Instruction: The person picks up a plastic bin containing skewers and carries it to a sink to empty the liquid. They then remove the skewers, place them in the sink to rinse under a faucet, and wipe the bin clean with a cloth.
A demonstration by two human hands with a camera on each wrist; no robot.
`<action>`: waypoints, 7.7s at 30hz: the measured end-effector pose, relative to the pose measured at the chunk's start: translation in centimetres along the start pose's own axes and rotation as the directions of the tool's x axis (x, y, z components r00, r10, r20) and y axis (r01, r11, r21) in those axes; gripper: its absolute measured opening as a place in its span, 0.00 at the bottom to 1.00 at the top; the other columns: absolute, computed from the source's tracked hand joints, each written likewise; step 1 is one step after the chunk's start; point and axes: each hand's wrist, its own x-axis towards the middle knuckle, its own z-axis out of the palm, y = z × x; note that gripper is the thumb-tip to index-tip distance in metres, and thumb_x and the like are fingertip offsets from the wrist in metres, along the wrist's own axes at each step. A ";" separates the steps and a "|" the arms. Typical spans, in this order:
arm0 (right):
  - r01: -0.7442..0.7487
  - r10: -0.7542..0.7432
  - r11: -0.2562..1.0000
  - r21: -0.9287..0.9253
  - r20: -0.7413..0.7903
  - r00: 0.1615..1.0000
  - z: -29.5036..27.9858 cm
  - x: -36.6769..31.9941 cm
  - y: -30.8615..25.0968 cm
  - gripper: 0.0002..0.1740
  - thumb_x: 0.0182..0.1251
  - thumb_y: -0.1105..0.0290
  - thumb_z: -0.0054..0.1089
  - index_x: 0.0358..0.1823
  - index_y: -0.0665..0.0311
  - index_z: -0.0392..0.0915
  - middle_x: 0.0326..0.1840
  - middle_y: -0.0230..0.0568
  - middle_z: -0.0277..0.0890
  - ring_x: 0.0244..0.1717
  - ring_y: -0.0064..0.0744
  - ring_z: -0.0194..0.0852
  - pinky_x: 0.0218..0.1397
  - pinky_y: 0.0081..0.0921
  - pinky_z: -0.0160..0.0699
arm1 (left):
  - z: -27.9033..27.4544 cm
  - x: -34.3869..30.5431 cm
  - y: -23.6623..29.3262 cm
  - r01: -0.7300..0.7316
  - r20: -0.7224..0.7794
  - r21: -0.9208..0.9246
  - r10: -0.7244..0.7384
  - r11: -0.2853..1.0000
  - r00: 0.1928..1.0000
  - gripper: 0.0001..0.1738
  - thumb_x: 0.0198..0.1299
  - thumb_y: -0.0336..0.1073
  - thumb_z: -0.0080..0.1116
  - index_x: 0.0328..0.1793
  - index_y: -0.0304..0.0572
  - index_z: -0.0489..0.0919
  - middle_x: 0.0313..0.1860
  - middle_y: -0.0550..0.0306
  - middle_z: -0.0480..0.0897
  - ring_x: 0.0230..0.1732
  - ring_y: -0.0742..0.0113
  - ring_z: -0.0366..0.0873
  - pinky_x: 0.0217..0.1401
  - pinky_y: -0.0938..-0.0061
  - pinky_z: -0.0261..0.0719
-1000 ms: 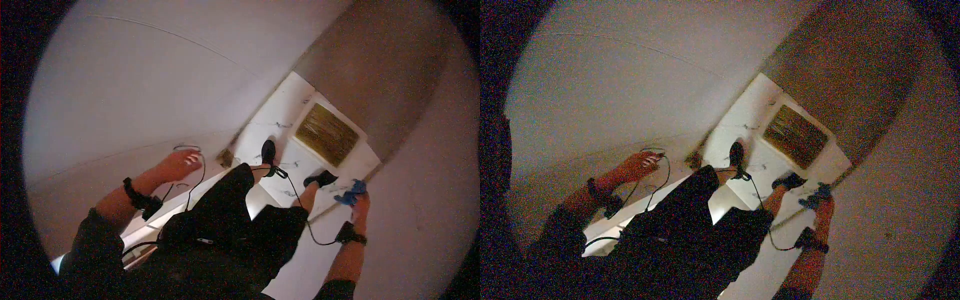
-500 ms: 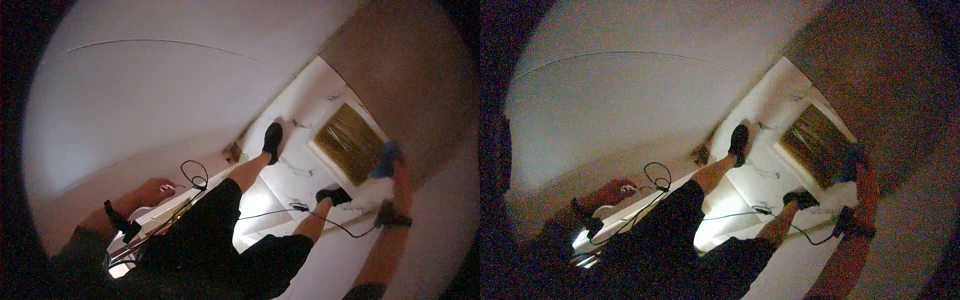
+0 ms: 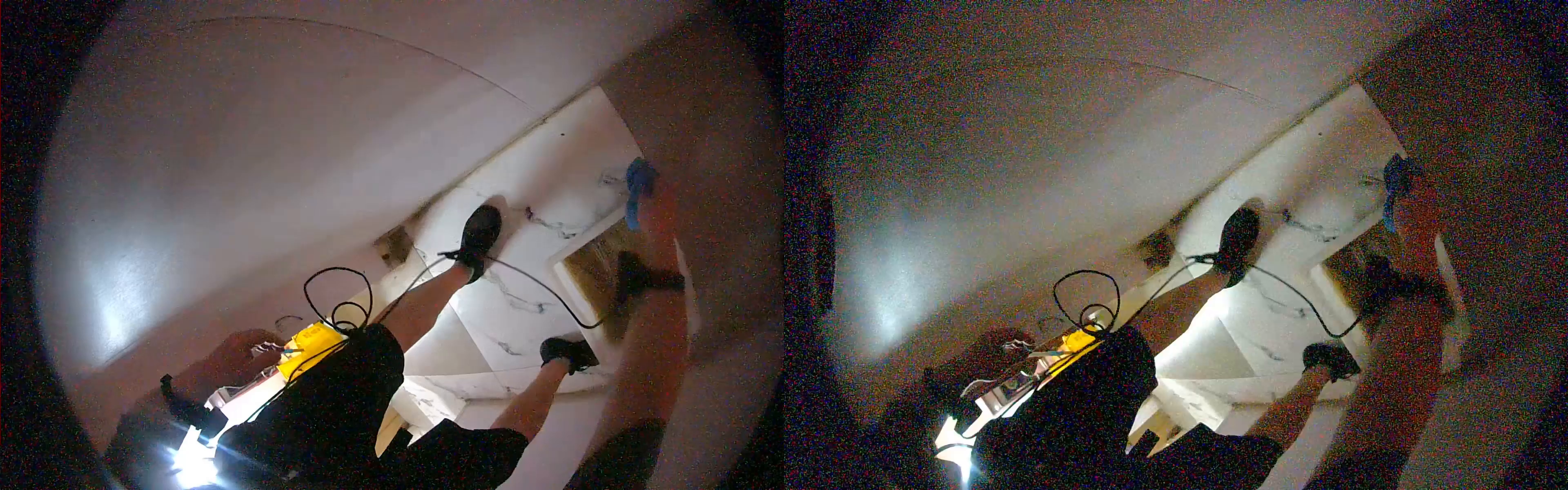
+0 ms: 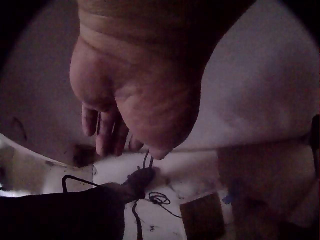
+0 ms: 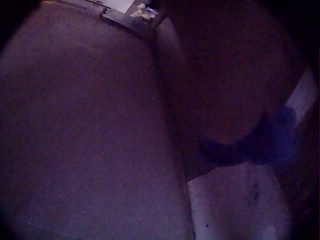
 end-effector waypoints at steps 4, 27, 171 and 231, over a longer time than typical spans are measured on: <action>0.374 -0.376 0.926 0.041 0.130 0.917 1.5 -1.2 -3.8 0.23 0.55 0.69 0.51 0.54 0.66 0.71 0.51 0.58 0.72 0.51 0.55 0.71 0.58 0.43 0.68 | 0.0 1.2 -0.7 0.005 0.002 -0.002 -0.005 1.000 1.000 0.16 0.59 0.41 0.58 0.47 0.40 0.79 0.41 0.46 0.82 0.44 0.59 0.81 0.49 0.65 0.77; -0.026 0.003 0.992 -0.127 -0.179 0.984 -0.2 -3.4 -21.2 0.09 0.58 0.74 0.50 0.41 0.62 0.70 0.52 0.50 0.65 0.43 0.49 0.74 0.44 0.40 0.79 | 0.3 1.3 -1.1 0.039 -0.009 0.024 -0.039 0.999 0.999 0.15 0.59 0.42 0.58 0.48 0.41 0.80 0.39 0.51 0.83 0.36 0.65 0.79 0.43 0.68 0.77; -0.283 0.947 0.309 0.908 -0.264 0.185 4.4 -40.6 3.6 0.19 0.64 0.61 0.53 0.52 0.66 0.73 0.54 0.45 0.74 0.51 0.40 0.72 0.57 0.31 0.68 | 2.3 -1.1 7.6 -0.106 -0.059 0.087 0.111 0.991 0.992 0.12 0.63 0.36 0.53 0.46 0.33 0.76 0.39 0.51 0.82 0.44 0.65 0.79 0.50 0.70 0.76; -0.269 0.138 0.915 -0.300 -0.394 0.909 -10.5 -37.3 19.7 0.26 0.56 0.59 0.62 0.54 0.62 0.71 0.51 0.47 0.76 0.52 0.53 0.72 0.57 0.38 0.71 | 18.2 24.3 47.6 -0.516 -0.174 -0.374 0.488 0.771 0.855 0.33 0.64 0.61 0.38 0.53 0.35 0.71 0.43 0.49 0.75 0.42 0.57 0.68 0.51 0.55 0.65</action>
